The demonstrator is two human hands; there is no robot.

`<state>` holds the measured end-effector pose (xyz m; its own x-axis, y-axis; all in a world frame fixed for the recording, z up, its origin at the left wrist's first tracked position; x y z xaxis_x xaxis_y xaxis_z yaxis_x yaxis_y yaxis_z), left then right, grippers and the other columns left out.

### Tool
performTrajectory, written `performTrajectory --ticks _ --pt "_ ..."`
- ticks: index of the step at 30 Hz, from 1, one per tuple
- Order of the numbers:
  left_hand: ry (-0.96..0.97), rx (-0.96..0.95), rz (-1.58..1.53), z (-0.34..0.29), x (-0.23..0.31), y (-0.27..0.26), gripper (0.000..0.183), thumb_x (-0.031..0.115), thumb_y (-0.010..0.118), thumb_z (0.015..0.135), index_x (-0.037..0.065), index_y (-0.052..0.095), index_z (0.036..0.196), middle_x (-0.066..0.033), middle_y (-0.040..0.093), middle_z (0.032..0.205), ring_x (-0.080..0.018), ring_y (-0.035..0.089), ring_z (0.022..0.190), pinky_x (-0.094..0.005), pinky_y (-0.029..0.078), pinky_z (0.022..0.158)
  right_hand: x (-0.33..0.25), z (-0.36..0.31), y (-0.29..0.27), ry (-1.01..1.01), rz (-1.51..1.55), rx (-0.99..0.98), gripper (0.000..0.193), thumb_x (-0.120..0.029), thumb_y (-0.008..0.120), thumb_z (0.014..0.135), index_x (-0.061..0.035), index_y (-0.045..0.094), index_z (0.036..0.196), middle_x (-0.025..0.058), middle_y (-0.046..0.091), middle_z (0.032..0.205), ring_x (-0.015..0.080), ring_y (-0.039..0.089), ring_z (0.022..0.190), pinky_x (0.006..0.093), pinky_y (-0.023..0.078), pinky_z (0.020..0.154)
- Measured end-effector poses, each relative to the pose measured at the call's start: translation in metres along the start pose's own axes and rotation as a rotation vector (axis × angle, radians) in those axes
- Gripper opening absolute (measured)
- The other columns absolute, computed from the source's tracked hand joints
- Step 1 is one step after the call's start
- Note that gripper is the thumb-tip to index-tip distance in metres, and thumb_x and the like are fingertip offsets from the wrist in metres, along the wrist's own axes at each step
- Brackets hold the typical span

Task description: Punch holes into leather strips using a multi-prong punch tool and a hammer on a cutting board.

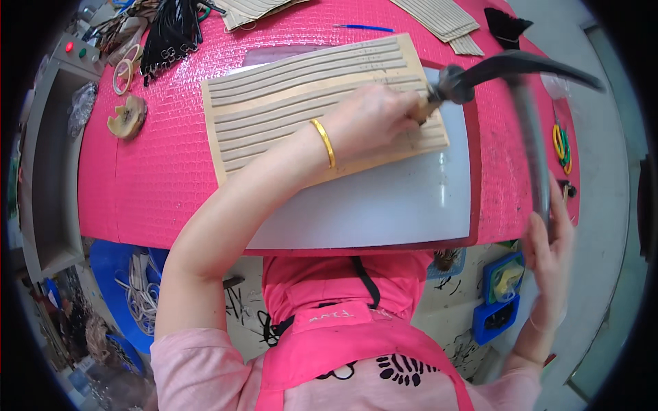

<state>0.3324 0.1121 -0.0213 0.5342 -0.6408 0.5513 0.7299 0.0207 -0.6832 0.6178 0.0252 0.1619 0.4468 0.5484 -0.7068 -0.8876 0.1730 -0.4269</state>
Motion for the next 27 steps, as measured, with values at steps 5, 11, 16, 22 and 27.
performTrajectory --ticks 5,11,16,22,27 --pt "0.010 -0.090 0.005 -0.002 0.006 0.004 0.015 0.016 0.060 0.075 0.004 0.053 0.075 -0.0154 0.057 0.068 -0.0342 0.056 0.066 -0.0417 0.045 0.058 0.051 -0.071 0.022 0.479 -0.397 -0.352 0.047 -0.007 0.050 0.083 -0.0010 0.040 0.128 0.0043 0.053 0.091 0.0083 0.044 0.074 0.0226 0.031 0.065" --pt "-0.021 -0.083 0.009 -0.001 0.004 -0.001 0.013 0.010 0.062 0.074 0.001 0.055 0.080 -0.0144 0.060 0.070 -0.0277 0.060 0.063 -0.0368 0.047 0.057 0.077 -0.070 0.074 0.588 -0.287 -0.513 0.043 -0.007 0.050 0.084 0.0000 0.042 0.126 0.0102 0.059 0.104 0.0141 0.052 0.089 0.0276 0.039 0.085" --pt "-0.220 0.216 -0.709 -0.008 0.009 -0.007 0.016 0.005 0.065 0.074 -0.002 0.057 0.086 -0.0100 0.062 0.071 -0.0144 0.060 0.063 -0.0258 0.047 0.056 0.088 -0.073 0.074 0.579 -0.277 -0.496 0.043 -0.005 0.051 0.082 -0.0023 0.043 0.124 0.0190 0.060 0.101 0.0179 0.059 0.096 0.0295 0.044 0.081" --pt "-0.329 0.058 -0.425 -0.009 0.006 -0.001 0.014 0.007 0.065 0.071 0.001 0.054 0.078 -0.0136 0.057 0.064 -0.0284 0.058 0.060 -0.0337 0.044 0.054 0.098 -0.079 0.070 0.628 -0.235 -0.489 0.043 -0.006 0.051 0.083 -0.0015 0.043 0.125 0.0142 0.061 0.100 0.0101 0.054 0.087 0.0258 0.042 0.079" --pt "-0.215 0.034 -0.272 -0.008 0.002 0.001 0.015 0.010 0.065 0.072 0.001 0.053 0.077 -0.0140 0.056 0.063 -0.0300 0.056 0.059 -0.0354 0.044 0.054 0.097 -0.077 0.076 0.594 -0.205 -0.454 0.047 -0.010 0.051 0.085 -0.0032 0.039 0.130 -0.0058 0.048 0.075 0.0011 0.030 0.053 0.0168 0.025 0.045"
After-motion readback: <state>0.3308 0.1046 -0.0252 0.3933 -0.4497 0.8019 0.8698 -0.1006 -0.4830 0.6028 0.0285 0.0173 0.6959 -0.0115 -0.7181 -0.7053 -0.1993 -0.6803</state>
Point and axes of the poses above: each hand's wrist, its own z-axis towards the middle knuckle, its own y-axis out of the palm, x = y × z, the point moved 1 cm from there along z, towards the middle knuckle
